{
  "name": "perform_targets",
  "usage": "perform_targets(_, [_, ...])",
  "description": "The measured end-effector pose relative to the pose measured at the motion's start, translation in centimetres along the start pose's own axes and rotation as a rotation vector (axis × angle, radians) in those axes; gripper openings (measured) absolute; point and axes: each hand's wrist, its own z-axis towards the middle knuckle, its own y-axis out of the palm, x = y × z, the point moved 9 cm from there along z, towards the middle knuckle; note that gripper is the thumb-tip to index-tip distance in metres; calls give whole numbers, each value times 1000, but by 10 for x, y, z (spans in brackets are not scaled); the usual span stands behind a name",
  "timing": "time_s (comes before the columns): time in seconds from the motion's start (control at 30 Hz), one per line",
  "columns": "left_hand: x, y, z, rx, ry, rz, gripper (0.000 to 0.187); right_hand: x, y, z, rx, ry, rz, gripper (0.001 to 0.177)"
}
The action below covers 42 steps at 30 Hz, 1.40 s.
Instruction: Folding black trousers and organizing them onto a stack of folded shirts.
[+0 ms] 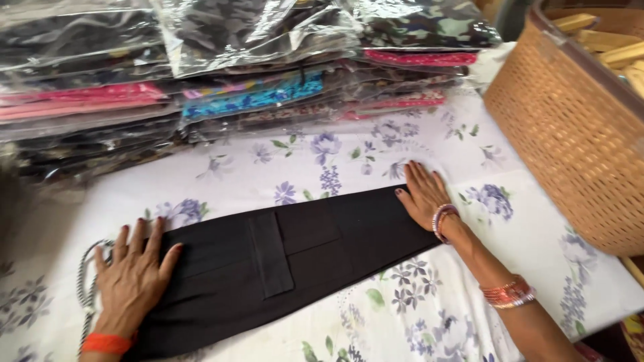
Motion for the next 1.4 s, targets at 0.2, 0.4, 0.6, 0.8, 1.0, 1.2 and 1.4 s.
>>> perform_targets(0.2, [-15, 6, -1, -49, -145, 64, 74, 7, 4, -2, 44, 7, 53, 75])
perform_targets(0.4, [-32, -31, 32, -228, -163, -19, 57, -13, -9, 9, -21, 15, 26, 72])
perform_targets(0.6, [-40, -38, 57, -626, -251, -24, 44, -88, -35, 18, -32, -163, -27, 75])
perform_targets(0.8, [-4, -148, 53, -538, -47, -185, 56, -165, -77, 41, -101, -475, 246, 100])
perform_targets(1.0, [18, -231, 44, -317, 190, -298, 49, -78, -42, 56, -471, -344, 149, 75])
perform_targets(1.2, [-11, -200, 62, -422, 40, -154, 53, 14, -51, 40, -383, -323, 266, 54])
perform_targets(1.4, [-15, -238, 78, -79, -67, 0, 26, -5, -188, 53, 256, -58, -49, 24])
